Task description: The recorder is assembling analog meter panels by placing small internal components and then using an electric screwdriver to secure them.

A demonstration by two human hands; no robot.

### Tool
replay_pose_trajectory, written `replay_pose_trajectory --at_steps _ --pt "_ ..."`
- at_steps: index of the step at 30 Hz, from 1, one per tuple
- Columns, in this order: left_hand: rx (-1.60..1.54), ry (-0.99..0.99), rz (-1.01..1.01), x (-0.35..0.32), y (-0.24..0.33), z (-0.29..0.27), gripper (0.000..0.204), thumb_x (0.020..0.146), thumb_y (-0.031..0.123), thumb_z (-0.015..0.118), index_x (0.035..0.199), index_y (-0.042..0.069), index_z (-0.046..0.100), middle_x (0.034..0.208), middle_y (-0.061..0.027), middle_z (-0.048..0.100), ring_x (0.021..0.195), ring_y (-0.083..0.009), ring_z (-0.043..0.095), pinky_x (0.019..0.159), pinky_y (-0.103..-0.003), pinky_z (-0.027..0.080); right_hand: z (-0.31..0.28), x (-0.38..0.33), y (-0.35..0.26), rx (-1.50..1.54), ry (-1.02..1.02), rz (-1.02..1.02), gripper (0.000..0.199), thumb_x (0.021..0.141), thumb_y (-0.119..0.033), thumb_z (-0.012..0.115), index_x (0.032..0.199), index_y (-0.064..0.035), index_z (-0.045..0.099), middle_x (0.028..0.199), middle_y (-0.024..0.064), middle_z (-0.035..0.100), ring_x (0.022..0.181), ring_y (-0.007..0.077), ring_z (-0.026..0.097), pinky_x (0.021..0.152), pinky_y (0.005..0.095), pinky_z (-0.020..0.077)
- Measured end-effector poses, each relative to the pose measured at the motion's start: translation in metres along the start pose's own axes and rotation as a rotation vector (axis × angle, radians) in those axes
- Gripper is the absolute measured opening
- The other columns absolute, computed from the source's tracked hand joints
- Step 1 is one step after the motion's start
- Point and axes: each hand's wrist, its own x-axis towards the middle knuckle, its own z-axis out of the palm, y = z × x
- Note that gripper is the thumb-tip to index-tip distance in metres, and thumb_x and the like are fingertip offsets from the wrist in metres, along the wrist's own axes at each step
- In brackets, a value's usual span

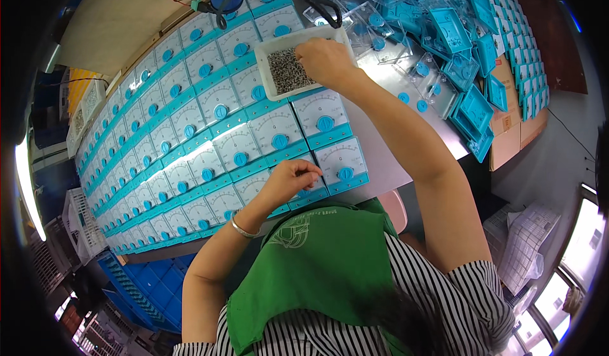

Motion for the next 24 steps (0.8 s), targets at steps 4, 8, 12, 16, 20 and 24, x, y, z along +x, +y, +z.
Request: replay_pose_trajectory --at_steps 4,8,12,16,20,24 --pt "0.391 -0.022 0.203 0.001 -0.012 0.016 0.020 0.088 0.006 0.062 0.107 0.001 0.067 0.084 -0.0080 0.066 0.069 -0.0114 0.062 0.064 -0.025 0.051 0.003 -0.010 0.000 0.024 0.118 0.012 0.013 0.077 -0.007 0.057 0.082 -0.0041 0.068 0.084 0.0177 0.068 0.081 0.0377 0.066 0.073 0.0464 0.0526" --pt "0.321 0.039 0.184 0.005 -0.013 0.028 0.019 0.085 0.004 0.061 0.102 0.000 0.067 0.078 -0.0076 0.066 0.065 -0.0109 0.061 0.061 -0.025 0.049 -0.009 -0.024 -0.006 0.162 0.255 0.070 0.010 0.078 -0.008 0.058 0.081 -0.0026 0.066 0.082 0.0193 0.067 0.079 0.0370 0.066 0.071 0.0467 0.0517" --pt "0.290 0.053 0.094 0.011 -0.010 0.024 0.010 0.080 0.006 0.060 0.086 0.001 0.066 0.071 -0.0084 0.064 0.062 -0.0141 0.061 0.059 -0.028 0.049 -0.029 -0.065 -0.021 0.473 0.448 0.000 0.008 0.079 -0.005 0.060 0.082 0.0011 0.064 0.080 0.0190 0.067 0.071 0.0332 0.065 0.065 0.0394 0.0514" --pt "-0.133 0.005 -0.045 0.010 -0.011 0.021 0.009 0.082 0.006 0.058 0.085 0.002 0.066 0.077 -0.0021 0.063 0.064 -0.0095 0.058 0.059 -0.024 0.048 -0.035 -0.137 -0.025 0.720 0.361 0.205 0.009 0.083 -0.003 0.062 0.090 0.0021 0.065 0.077 0.0096 0.066 0.065 0.0171 0.060 0.060 0.0282 0.0474" --pt "-0.261 -0.045 -0.111 0.006 -0.015 0.015 0.013 0.085 0.009 0.056 0.089 0.002 0.066 0.078 -0.0023 0.063 0.068 -0.0093 0.058 0.063 -0.024 0.048 -0.021 -0.208 -0.015 0.809 0.298 0.367 0.014 0.083 -0.001 0.063 0.095 0.0037 0.066 0.076 0.0051 0.066 0.064 0.0114 0.057 0.060 0.0248 0.0453" --pt "-0.224 -0.057 -0.088 0.000 -0.019 0.020 0.016 0.087 0.009 0.055 0.092 0.001 0.067 0.081 -0.0022 0.063 0.071 -0.0095 0.058 0.065 -0.024 0.048 0.004 -0.257 -0.011 0.673 0.288 0.397 0.016 0.081 0.001 0.064 0.096 0.0023 0.068 0.074 0.0074 0.064 0.064 0.0145 0.058 0.061 0.0268 0.0457"
